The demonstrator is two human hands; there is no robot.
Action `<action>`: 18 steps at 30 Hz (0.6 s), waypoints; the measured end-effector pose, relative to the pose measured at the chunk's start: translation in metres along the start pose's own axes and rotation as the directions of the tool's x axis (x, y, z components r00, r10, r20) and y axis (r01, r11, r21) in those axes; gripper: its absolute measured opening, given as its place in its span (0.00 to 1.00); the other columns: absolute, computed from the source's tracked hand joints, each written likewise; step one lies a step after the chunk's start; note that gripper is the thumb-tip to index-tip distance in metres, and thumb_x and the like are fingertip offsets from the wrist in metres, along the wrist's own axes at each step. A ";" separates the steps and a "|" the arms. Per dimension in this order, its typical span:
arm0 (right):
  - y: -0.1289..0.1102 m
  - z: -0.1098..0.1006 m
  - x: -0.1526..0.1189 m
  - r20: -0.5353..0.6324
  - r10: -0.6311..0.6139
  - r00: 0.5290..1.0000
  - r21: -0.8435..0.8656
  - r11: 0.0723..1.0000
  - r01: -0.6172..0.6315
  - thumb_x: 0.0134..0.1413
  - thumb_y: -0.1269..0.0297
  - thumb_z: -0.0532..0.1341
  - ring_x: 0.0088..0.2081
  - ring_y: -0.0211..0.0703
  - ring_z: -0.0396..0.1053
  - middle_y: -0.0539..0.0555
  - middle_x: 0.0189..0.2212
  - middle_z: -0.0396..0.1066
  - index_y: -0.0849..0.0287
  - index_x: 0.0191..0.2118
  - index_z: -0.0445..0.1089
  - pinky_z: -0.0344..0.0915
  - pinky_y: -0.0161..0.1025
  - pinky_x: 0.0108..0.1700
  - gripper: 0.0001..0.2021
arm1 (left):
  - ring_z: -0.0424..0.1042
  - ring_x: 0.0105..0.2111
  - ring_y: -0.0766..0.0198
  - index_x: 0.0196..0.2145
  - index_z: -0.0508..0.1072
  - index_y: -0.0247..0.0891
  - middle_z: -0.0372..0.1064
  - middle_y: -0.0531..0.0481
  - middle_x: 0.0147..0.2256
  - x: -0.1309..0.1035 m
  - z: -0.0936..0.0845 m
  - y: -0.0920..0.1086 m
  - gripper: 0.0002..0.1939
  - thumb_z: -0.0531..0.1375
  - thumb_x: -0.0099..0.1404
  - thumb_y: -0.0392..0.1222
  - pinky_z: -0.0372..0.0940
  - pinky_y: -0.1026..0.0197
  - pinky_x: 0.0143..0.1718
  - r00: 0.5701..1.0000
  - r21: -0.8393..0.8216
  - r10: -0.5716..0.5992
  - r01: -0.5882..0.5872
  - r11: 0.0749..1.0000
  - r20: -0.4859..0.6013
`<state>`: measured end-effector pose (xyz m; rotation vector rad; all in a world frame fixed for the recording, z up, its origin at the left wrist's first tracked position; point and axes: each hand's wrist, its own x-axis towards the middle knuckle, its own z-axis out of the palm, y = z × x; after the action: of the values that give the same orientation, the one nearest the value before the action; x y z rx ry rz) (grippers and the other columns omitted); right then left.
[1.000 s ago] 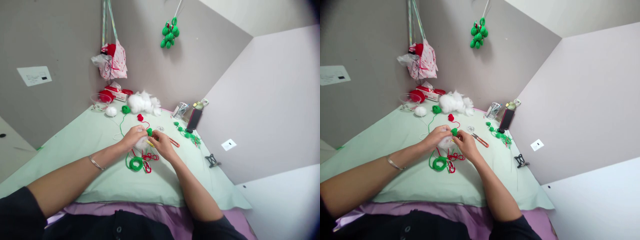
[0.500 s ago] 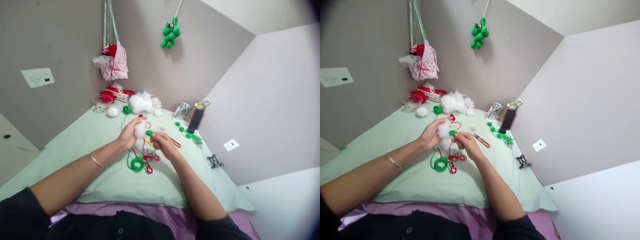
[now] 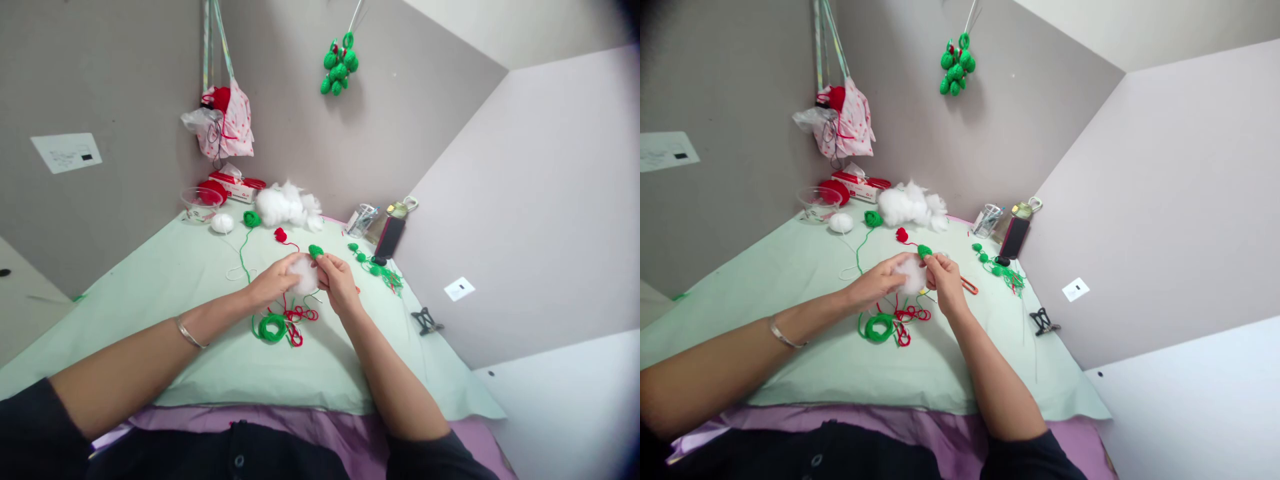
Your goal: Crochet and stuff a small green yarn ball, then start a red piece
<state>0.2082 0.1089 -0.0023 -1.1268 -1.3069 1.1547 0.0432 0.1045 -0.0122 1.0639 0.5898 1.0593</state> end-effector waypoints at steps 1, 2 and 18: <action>0.001 -0.001 0.001 -0.023 -0.012 1.000 -0.014 1.000 0.012 0.50 0.47 0.64 0.17 0.30 0.39 0.37 0.14 0.45 0.55 0.28 0.63 0.42 0.34 0.21 0.17 | 0.74 0.43 0.57 0.49 0.76 0.40 0.76 0.47 0.44 0.001 -0.002 0.000 0.27 0.64 0.50 0.29 0.72 0.57 0.43 0.998 0.018 0.046 -0.045 0.999 -0.042; 0.002 -0.002 0.002 -0.045 -0.026 0.999 -0.031 0.999 0.025 0.50 0.48 0.64 0.17 0.30 0.40 0.37 0.14 0.46 0.55 0.30 0.64 0.43 0.34 0.21 0.16 | 0.73 0.44 0.58 0.50 0.74 0.41 0.75 0.48 0.46 0.003 -0.003 -0.001 0.27 0.64 0.50 0.30 0.72 0.57 0.44 0.993 0.030 0.089 -0.087 0.996 -0.083; 0.000 0.009 0.008 0.128 -0.102 0.986 -0.585 0.796 0.158 0.61 0.56 0.52 0.23 0.37 0.56 0.46 0.17 0.57 0.58 0.23 0.70 0.51 0.37 0.30 0.19 | 0.69 0.38 0.58 0.31 0.72 0.41 0.72 0.53 0.34 0.009 -0.022 0.007 0.10 0.69 0.56 0.45 0.64 0.56 0.47 0.939 0.578 0.325 -0.204 0.790 -0.112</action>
<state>0.1984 0.1163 -0.0016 -1.4089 -1.8654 0.7025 0.0259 0.1220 -0.0138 1.6001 0.9812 1.2928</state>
